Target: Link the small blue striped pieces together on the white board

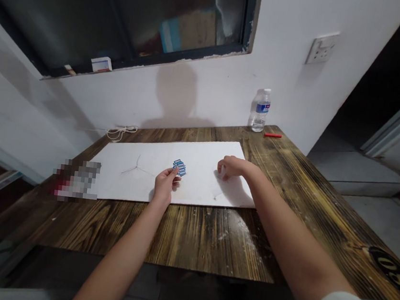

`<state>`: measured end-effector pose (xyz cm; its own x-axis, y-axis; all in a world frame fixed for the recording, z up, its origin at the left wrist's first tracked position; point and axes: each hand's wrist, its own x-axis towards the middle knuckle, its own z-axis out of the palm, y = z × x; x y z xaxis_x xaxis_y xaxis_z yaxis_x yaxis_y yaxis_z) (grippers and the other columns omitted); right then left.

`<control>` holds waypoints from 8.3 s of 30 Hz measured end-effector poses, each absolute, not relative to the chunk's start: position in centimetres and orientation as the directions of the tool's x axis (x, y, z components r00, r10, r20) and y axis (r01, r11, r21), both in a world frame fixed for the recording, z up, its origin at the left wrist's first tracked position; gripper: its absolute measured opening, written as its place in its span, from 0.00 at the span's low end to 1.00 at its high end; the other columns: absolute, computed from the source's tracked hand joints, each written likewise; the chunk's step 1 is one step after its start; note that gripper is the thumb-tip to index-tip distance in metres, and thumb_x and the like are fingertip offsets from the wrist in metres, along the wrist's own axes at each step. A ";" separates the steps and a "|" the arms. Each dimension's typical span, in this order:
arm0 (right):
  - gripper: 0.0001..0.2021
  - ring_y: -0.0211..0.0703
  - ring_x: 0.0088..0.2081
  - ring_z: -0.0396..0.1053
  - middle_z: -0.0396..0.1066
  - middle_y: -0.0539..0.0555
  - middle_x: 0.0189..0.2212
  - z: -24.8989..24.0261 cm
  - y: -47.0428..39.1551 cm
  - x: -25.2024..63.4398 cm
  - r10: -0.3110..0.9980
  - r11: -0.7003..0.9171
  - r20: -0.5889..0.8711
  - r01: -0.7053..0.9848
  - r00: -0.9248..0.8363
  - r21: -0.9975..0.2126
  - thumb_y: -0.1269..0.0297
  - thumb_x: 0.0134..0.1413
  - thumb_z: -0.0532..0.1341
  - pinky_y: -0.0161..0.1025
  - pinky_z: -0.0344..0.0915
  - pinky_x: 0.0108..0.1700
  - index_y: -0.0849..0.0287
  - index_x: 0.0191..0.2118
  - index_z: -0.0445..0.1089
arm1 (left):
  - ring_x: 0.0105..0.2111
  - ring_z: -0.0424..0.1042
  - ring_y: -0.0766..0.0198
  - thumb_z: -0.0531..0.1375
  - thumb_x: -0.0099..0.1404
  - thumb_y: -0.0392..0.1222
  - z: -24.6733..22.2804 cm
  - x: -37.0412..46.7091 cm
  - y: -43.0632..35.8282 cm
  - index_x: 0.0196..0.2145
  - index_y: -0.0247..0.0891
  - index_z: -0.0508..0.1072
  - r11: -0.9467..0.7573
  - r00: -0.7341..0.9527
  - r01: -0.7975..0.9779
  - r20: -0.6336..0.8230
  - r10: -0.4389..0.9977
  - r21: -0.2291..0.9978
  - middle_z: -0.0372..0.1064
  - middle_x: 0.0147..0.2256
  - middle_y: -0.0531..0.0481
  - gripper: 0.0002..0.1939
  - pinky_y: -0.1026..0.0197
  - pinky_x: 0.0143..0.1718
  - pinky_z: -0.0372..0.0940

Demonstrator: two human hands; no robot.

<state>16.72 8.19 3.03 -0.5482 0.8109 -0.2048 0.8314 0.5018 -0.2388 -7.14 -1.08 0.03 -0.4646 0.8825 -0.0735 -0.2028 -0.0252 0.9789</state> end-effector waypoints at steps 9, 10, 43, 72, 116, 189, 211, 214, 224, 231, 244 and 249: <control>0.20 0.45 0.38 0.69 0.72 0.55 0.40 2.7 8.6 16.8 0.783 0.516 -0.256 0.822 -0.567 -0.240 0.64 0.37 0.68 0.34 0.60 0.33 0.59 0.42 0.72 | 0.19 0.66 0.72 0.71 0.38 0.49 -0.3 -7.3 -0.9 0.29 0.34 0.71 -0.026 -0.463 -0.212 -0.076 0.883 0.977 0.67 0.22 0.55 0.23 0.70 0.17 0.57; 0.19 0.45 0.37 0.69 0.73 0.55 0.39 2.7 8.6 16.8 0.784 0.518 -0.246 0.819 -0.570 -0.248 0.64 0.38 0.68 0.33 0.60 0.32 0.59 0.41 0.72 | 0.19 0.66 0.72 0.71 0.38 0.49 -0.3 -7.3 -0.9 0.29 0.34 0.71 -0.028 -0.462 -0.211 -0.075 0.884 0.977 0.68 0.22 0.54 0.23 0.70 0.18 0.57; 0.09 0.42 0.35 0.63 0.72 0.55 0.34 1.9 4.4 9.3 0.335 0.941 0.729 0.254 -0.597 -0.224 0.67 0.57 0.57 0.40 0.58 0.39 0.54 0.38 0.75 | 0.21 0.67 0.70 0.70 0.41 0.50 0.2 -7.2 -1.5 0.28 0.35 0.71 0.019 -0.291 -0.257 -0.096 0.952 0.966 0.69 0.22 0.53 0.20 0.69 0.21 0.55; 0.19 0.51 0.42 0.69 0.69 0.60 0.45 1.6 9.3 16.9 0.886 0.431 -0.091 0.881 -0.454 -0.196 0.55 0.42 0.66 0.38 0.63 0.37 0.57 0.42 0.74 | 0.20 0.67 0.70 0.70 0.41 0.48 -0.5 -7.1 -1.0 0.29 0.33 0.72 0.038 -0.318 -0.162 -0.089 0.944 0.986 0.70 0.24 0.50 0.20 0.71 0.16 0.57; 0.06 0.42 0.37 0.65 0.74 0.54 0.34 1.5 3.5 8.1 0.430 0.903 0.693 0.270 -0.579 -0.335 0.65 0.54 0.60 0.40 0.60 0.41 0.55 0.32 0.75 | 0.20 0.67 0.69 0.71 0.37 0.51 -0.2 -7.2 -1.4 0.27 0.35 0.72 0.032 -0.323 -0.241 -0.111 0.940 0.970 0.70 0.22 0.52 0.21 0.69 0.20 0.56; 0.09 0.40 0.34 0.65 0.71 0.55 0.33 4.8 2.6 9.4 0.603 0.778 0.625 0.537 -0.496 -0.325 0.67 0.57 0.57 0.36 0.56 0.38 0.59 0.36 0.74 | 0.20 0.68 0.69 0.69 0.40 0.52 -0.1 -7.0 -1.7 0.27 0.34 0.71 0.036 -0.327 -0.215 -0.106 0.939 0.976 0.71 0.24 0.50 0.22 0.69 0.19 0.56; 0.10 0.41 0.37 0.66 0.72 0.56 0.35 3.2 2.3 8.3 0.456 0.889 0.592 0.363 -0.664 -0.278 0.65 0.57 0.58 0.38 0.59 0.40 0.53 0.42 0.74 | 0.20 0.66 0.72 0.70 0.41 0.49 0.4 -7.4 -1.7 0.29 0.36 0.70 0.029 -0.345 -0.347 -0.156 0.926 0.937 0.68 0.23 0.55 0.20 0.70 0.21 0.57; 0.10 0.39 0.37 0.68 0.72 0.55 0.36 4.0 3.1 9.6 0.476 0.876 0.544 0.317 -0.692 -0.363 0.68 0.57 0.57 0.35 0.60 0.40 0.54 0.43 0.74 | 0.20 0.66 0.71 0.69 0.42 0.48 0.1 -7.4 -1.6 0.29 0.35 0.70 0.028 -0.349 -0.319 -0.145 0.926 0.947 0.69 0.23 0.53 0.19 0.70 0.20 0.56; 0.11 0.41 0.33 0.70 0.75 0.53 0.35 4.7 8.0 16.7 0.821 0.531 -0.063 0.799 -0.567 -0.282 0.63 0.44 0.66 0.33 0.60 0.33 0.56 0.37 0.76 | 0.19 0.67 0.71 0.69 0.42 0.47 -0.1 -7.2 -1.4 0.28 0.35 0.70 0.024 -0.356 -0.283 -0.128 0.926 0.959 0.69 0.22 0.53 0.18 0.70 0.17 0.55; 0.18 0.47 0.34 0.71 0.76 0.56 0.34 3.6 7.5 15.8 0.767 0.507 -0.356 0.844 -0.534 -0.173 0.64 0.34 0.69 0.35 0.61 0.32 0.60 0.38 0.77 | 0.19 0.67 0.71 0.70 0.41 0.47 -0.2 -7.2 -1.2 0.28 0.35 0.70 0.016 -0.364 -0.276 -0.119 0.924 0.961 0.70 0.24 0.52 0.20 0.70 0.18 0.56; 0.07 0.39 0.28 0.67 0.73 0.52 0.28 4.0 7.1 15.4 0.749 0.569 -0.182 0.759 -0.637 -0.316 0.69 0.39 0.67 0.32 0.56 0.28 0.61 0.31 0.74 | 0.20 0.66 0.70 0.70 0.39 0.48 -0.1 -7.1 -1.4 0.28 0.34 0.70 0.029 -0.359 -0.284 -0.134 0.924 0.958 0.69 0.23 0.52 0.21 0.70 0.17 0.55; 0.04 0.34 0.25 0.64 0.71 0.48 0.25 4.8 5.5 12.9 0.690 0.699 0.321 0.481 -0.649 -0.529 0.69 0.45 0.65 0.30 0.56 0.28 0.59 0.31 0.70 | 0.20 0.66 0.70 0.70 0.40 0.49 0.0 -6.9 -1.6 0.28 0.34 0.71 0.043 -0.341 -0.252 -0.131 0.931 0.967 0.70 0.23 0.51 0.20 0.69 0.18 0.54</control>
<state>12.94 5.50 4.85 -0.6493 0.6896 0.3206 0.4809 0.6990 -0.5293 -6.94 -1.63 0.04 -0.3413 0.9309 -0.1305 -0.2519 0.0432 0.9668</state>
